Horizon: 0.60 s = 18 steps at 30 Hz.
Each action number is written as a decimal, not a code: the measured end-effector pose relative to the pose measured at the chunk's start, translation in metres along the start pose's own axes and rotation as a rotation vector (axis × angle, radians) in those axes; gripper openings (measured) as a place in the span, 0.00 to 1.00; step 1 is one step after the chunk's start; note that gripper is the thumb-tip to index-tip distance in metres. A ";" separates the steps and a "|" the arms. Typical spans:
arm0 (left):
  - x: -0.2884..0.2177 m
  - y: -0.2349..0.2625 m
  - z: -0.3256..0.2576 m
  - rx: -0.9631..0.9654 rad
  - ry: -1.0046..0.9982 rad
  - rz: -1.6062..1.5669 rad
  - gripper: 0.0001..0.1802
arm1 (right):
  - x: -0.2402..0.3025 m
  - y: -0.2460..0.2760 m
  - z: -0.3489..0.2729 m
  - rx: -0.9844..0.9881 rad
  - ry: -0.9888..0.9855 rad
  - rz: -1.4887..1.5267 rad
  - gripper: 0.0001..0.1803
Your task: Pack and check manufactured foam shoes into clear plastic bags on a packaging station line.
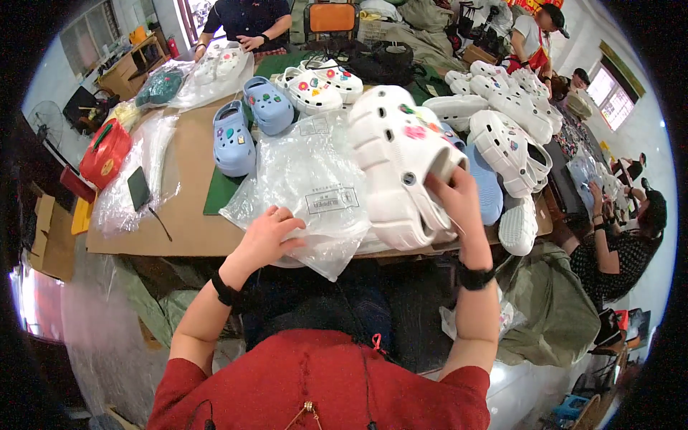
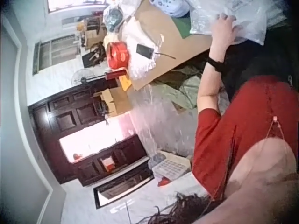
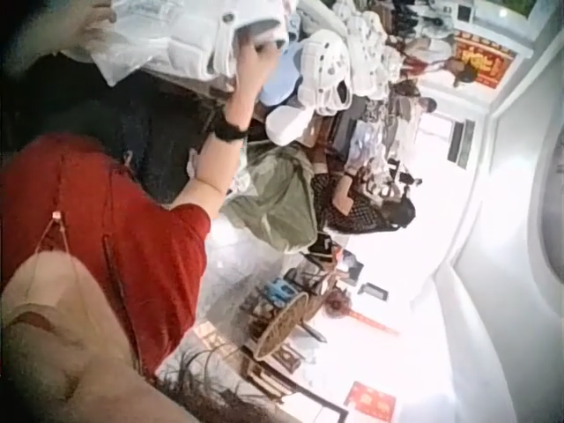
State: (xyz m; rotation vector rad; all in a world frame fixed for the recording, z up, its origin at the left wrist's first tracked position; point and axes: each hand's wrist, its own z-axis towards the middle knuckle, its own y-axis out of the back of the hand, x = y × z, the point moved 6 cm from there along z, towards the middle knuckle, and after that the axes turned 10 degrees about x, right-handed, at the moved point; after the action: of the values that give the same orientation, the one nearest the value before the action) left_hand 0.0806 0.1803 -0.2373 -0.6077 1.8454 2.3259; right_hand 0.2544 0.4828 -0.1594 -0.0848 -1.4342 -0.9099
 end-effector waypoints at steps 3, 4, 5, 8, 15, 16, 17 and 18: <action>0.002 -0.007 0.006 -0.067 0.005 0.027 0.08 | 0.008 0.029 -0.047 -0.032 -0.071 0.020 0.15; 0.005 -0.010 0.008 -0.060 0.056 0.073 0.08 | 0.004 0.037 -0.059 -0.050 -0.067 0.049 0.15; 0.014 -0.020 0.009 0.016 0.104 0.069 0.09 | 0.001 0.042 -0.069 -0.050 -0.087 0.025 0.15; 0.011 -0.024 0.008 0.126 0.111 0.053 0.09 | -0.006 0.050 -0.100 -0.040 -0.126 0.085 0.12; 0.007 -0.024 0.005 0.162 0.088 0.029 0.09 | -0.003 0.031 -0.134 0.042 -0.209 0.295 0.14; 0.011 -0.028 0.006 0.124 0.100 0.036 0.08 | 0.002 0.026 -0.136 0.038 -0.209 0.306 0.15; 0.015 -0.029 0.005 0.086 0.112 0.043 0.08 | 0.005 0.022 -0.138 0.034 -0.209 0.317 0.16; 0.014 -0.030 0.006 0.087 0.111 0.045 0.08 | 0.005 0.020 -0.139 0.033 -0.208 0.319 0.16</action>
State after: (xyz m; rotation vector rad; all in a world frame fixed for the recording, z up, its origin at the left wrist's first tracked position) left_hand 0.0762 0.1916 -0.2683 -0.7041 2.0165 2.2675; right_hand 0.3771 0.4161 -0.1730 -0.3829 -1.5723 -0.6274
